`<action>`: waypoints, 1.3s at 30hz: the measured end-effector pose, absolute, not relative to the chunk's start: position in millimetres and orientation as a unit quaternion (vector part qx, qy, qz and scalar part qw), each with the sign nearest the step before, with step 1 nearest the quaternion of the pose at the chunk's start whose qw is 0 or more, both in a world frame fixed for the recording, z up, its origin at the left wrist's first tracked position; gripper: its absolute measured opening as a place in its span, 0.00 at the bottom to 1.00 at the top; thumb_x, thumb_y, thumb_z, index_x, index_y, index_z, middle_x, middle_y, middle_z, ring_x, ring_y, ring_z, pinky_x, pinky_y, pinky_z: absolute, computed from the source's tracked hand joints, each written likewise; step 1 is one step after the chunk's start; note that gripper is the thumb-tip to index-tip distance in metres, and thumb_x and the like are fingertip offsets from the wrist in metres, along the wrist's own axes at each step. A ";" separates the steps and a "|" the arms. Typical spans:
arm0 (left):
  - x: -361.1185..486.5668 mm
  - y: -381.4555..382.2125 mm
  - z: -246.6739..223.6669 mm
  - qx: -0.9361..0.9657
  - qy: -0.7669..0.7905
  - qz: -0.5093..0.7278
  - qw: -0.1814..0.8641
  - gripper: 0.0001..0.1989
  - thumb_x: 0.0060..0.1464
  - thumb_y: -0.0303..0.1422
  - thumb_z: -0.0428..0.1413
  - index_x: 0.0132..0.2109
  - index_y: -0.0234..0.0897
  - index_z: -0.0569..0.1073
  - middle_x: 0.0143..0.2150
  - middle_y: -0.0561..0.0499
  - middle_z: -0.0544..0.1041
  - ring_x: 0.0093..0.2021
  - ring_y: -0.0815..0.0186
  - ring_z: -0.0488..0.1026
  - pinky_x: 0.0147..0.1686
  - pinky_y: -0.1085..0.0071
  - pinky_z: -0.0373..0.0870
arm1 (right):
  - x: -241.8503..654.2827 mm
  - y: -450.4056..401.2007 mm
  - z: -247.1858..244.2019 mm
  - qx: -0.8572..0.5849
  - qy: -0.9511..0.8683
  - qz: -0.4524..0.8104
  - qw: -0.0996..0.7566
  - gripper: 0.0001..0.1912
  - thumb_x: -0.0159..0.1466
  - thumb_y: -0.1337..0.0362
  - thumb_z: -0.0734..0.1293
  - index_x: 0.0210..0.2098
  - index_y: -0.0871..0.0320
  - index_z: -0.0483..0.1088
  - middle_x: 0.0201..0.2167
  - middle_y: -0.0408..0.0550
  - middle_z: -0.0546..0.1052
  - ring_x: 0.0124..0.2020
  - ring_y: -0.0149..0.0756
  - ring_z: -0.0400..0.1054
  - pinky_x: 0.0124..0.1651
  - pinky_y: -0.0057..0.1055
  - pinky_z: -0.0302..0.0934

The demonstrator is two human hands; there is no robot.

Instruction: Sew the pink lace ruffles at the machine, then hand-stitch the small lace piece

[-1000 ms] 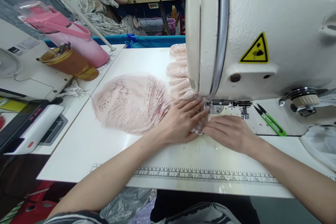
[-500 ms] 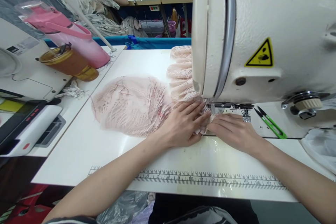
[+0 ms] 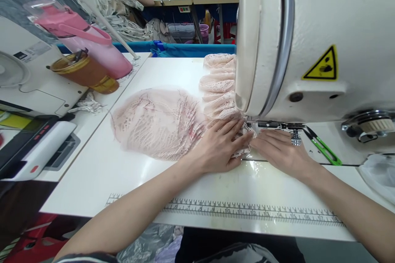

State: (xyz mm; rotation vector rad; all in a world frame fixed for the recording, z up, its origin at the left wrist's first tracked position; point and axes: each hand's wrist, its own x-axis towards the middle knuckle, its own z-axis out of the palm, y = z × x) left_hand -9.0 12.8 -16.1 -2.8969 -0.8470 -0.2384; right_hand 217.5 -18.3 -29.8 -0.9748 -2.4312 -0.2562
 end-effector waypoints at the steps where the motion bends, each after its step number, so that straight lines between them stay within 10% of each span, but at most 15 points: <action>1: -9.1 12.7 -16.3 -0.955 -0.281 -0.078 0.057 0.31 0.60 0.43 0.48 0.67 0.36 0.61 0.60 0.39 0.71 0.64 0.49 0.63 0.60 0.54 0.61 | 217.6 -17.9 -30.1 -0.357 -0.893 -0.098 0.255 0.08 0.67 0.72 0.63 0.43 0.55 0.72 0.37 0.43 0.80 0.45 0.32 0.73 0.47 0.30 0.66; 26: -9.5 9.3 -15.1 -0.952 -0.298 -0.047 0.057 0.32 0.60 0.45 0.50 0.66 0.35 0.62 0.66 0.35 0.62 0.66 0.46 0.60 0.58 0.53 0.63 | 218.8 -12.7 -29.5 -0.311 -0.903 -0.096 0.282 0.08 0.62 0.71 0.69 0.40 0.55 0.71 0.36 0.40 0.81 0.41 0.32 0.76 0.46 0.30 0.69; 34: -16.0 14.5 -16.1 -0.904 -0.332 -0.248 0.102 0.20 0.67 0.40 0.44 0.34 0.34 0.74 0.31 0.47 0.78 0.33 0.61 0.74 0.28 0.68 0.63 | 217.0 -9.8 -29.2 -0.357 -0.856 -0.016 0.375 0.04 0.63 0.69 0.67 0.35 0.54 0.69 0.27 0.43 0.77 0.32 0.33 0.74 0.40 0.32 0.69; 39: -15.4 18.3 -19.7 -0.906 -0.341 -0.234 0.087 0.12 0.64 0.33 0.48 0.39 0.33 0.75 0.39 0.46 0.78 0.41 0.59 0.73 0.39 0.64 0.66 | 218.3 -8.6 -31.5 -0.412 -0.837 -0.030 0.359 0.03 0.64 0.66 0.66 0.33 0.54 0.69 0.27 0.44 0.77 0.33 0.36 0.75 0.37 0.32 0.67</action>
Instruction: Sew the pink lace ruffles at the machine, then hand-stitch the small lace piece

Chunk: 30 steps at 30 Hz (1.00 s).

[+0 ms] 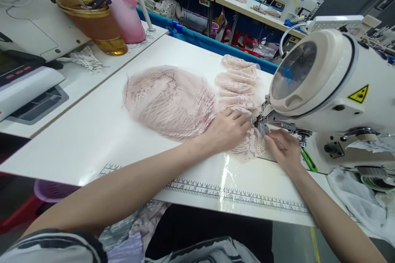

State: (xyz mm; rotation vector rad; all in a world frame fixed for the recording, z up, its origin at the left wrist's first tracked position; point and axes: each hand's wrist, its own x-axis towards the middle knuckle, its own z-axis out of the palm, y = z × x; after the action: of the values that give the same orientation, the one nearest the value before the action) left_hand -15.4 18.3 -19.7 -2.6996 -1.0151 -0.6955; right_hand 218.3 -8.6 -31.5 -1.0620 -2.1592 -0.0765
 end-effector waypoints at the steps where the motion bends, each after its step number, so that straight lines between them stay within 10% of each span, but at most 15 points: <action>1: -14.5 18.3 -20.9 -0.911 -0.336 -0.228 0.074 0.12 0.63 0.35 0.49 0.43 0.33 0.75 0.43 0.45 0.78 0.45 0.57 0.73 0.43 0.63 0.66 | 217.1 -8.3 -30.6 -0.415 -0.838 -0.028 0.354 0.02 0.65 0.65 0.66 0.34 0.54 0.70 0.28 0.44 0.78 0.32 0.35 0.75 0.36 0.32 0.67; 14: -20.9 27.6 -10.8 -0.889 -0.419 -0.158 0.098 0.12 0.59 0.17 0.46 0.41 0.30 0.73 0.35 0.44 0.78 0.36 0.60 0.75 0.33 0.69 0.69 | 211.8 -9.5 -30.6 -0.461 -0.822 -0.047 0.332 0.06 0.66 0.64 0.65 0.33 0.54 0.72 0.30 0.42 0.79 0.31 0.31 0.73 0.35 0.28 0.64; 30: 0.7 41.4 -13.0 -0.916 -0.363 -0.162 0.053 0.10 0.62 0.30 0.50 0.43 0.33 0.75 0.43 0.43 0.76 0.43 0.57 0.73 0.39 0.64 0.68 | 213.8 -7.6 -34.8 -0.486 -0.806 -0.054 0.333 0.11 0.67 0.59 0.63 0.32 0.55 0.74 0.27 0.42 0.78 0.27 0.29 0.71 0.31 0.26 0.60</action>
State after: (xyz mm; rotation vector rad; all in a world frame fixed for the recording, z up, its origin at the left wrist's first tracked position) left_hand 0.7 41.4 -13.0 -2.7852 -1.1034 -0.4931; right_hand 213.8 -7.6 -34.8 -1.2699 -2.1057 -0.1420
